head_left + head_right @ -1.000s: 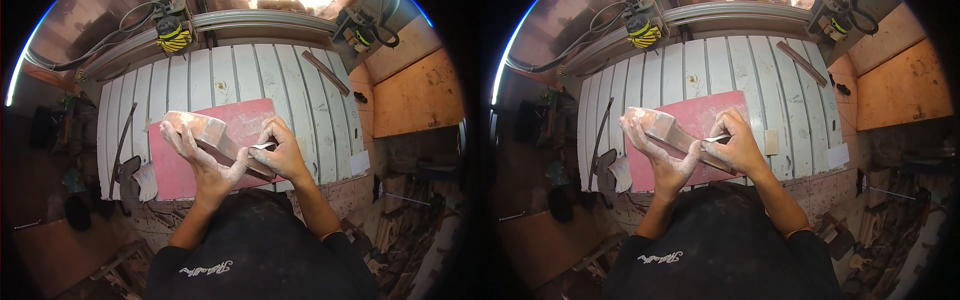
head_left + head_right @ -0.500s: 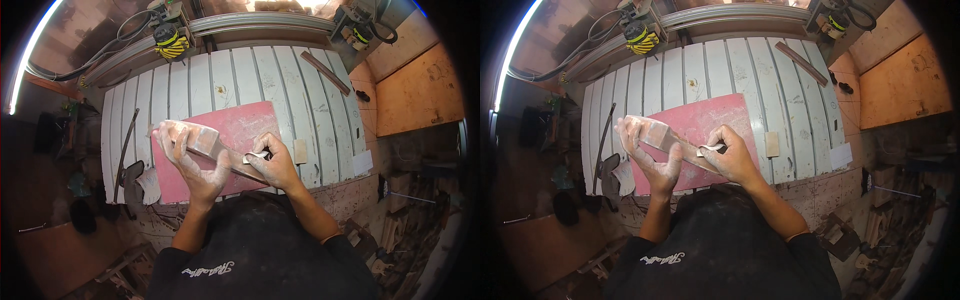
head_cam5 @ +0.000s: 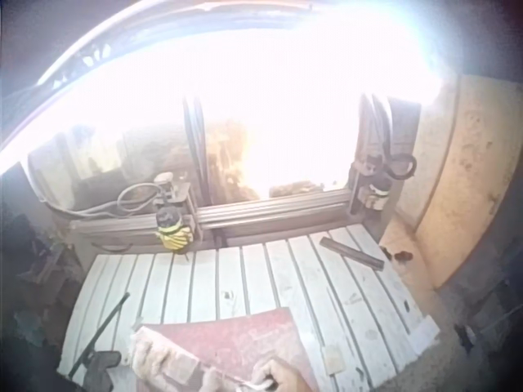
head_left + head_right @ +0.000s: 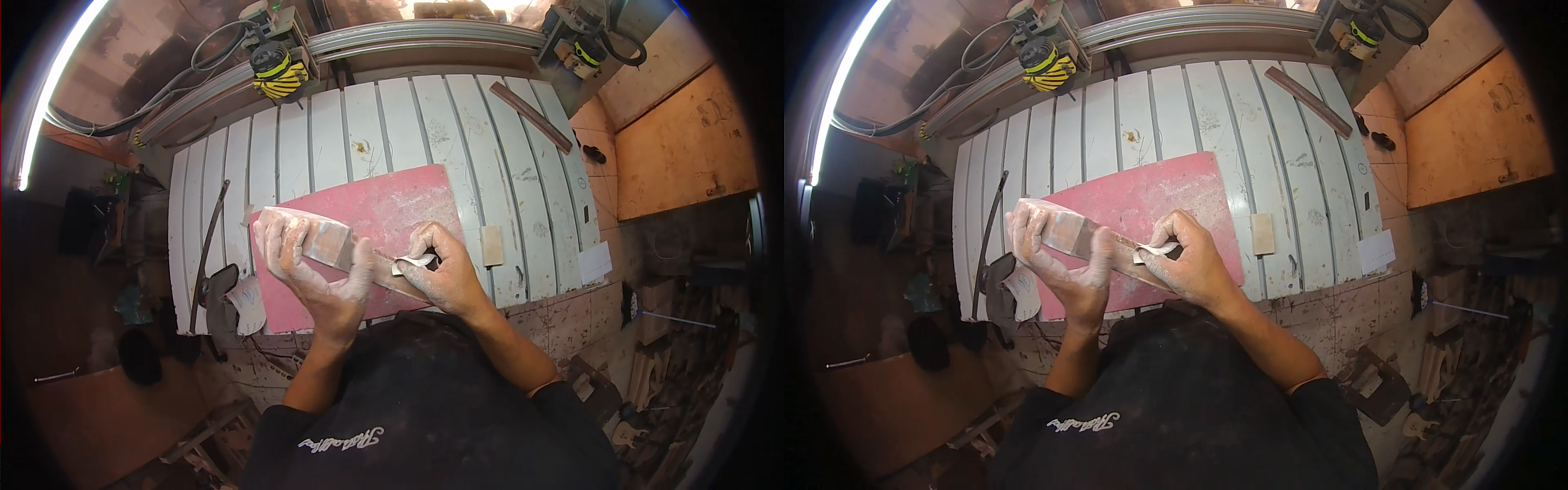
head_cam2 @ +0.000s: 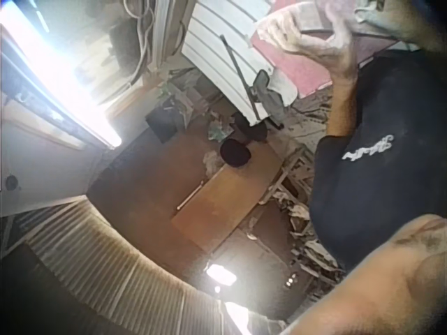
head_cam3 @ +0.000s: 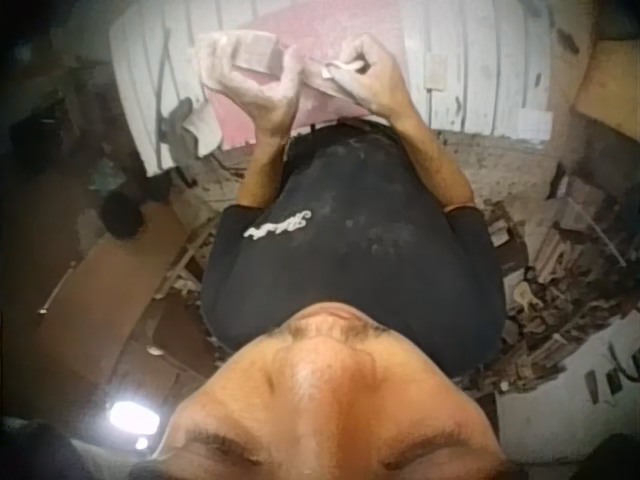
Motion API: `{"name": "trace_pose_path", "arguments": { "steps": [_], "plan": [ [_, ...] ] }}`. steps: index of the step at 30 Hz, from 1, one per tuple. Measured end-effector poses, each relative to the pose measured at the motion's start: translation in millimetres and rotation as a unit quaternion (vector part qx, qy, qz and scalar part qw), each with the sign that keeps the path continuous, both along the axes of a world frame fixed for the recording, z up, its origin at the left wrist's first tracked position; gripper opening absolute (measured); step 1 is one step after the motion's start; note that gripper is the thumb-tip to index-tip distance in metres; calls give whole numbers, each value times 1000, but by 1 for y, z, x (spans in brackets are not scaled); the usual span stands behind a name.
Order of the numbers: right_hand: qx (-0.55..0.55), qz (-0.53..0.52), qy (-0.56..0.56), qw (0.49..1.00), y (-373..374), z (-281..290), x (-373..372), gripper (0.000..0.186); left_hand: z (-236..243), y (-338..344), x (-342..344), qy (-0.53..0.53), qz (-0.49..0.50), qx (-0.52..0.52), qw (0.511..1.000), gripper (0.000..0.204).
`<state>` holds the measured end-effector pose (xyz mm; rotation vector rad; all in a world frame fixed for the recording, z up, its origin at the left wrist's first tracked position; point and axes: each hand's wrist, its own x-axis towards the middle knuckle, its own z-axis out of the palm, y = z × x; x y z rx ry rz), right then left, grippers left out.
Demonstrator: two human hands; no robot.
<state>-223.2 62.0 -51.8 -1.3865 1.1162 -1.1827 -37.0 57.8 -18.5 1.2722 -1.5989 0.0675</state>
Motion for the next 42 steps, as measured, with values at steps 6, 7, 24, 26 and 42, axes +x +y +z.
{"name": "trace_pose_path", "arguments": {
  "steps": [6,7,24,26,42],
  "plan": [
    [4,-6,-4,1000,2,7,1,24,17,-4,13,-29,3,-7,1000,62],
    [3,-6,-5,1000,3,8,1,24,19,-6,18,-36,-14,-7,999,51],
    [-15,-11,12,1000,6,7,1,25,29,8,0,-51,-18,28,998,68],
    [-23,-14,12,1000,5,8,0,25,31,6,10,-97,-25,78,992,70],
    [117,-82,-5,990,16,21,-45,19,3,21,4,-54,-30,151,987,125]
  ]
}}
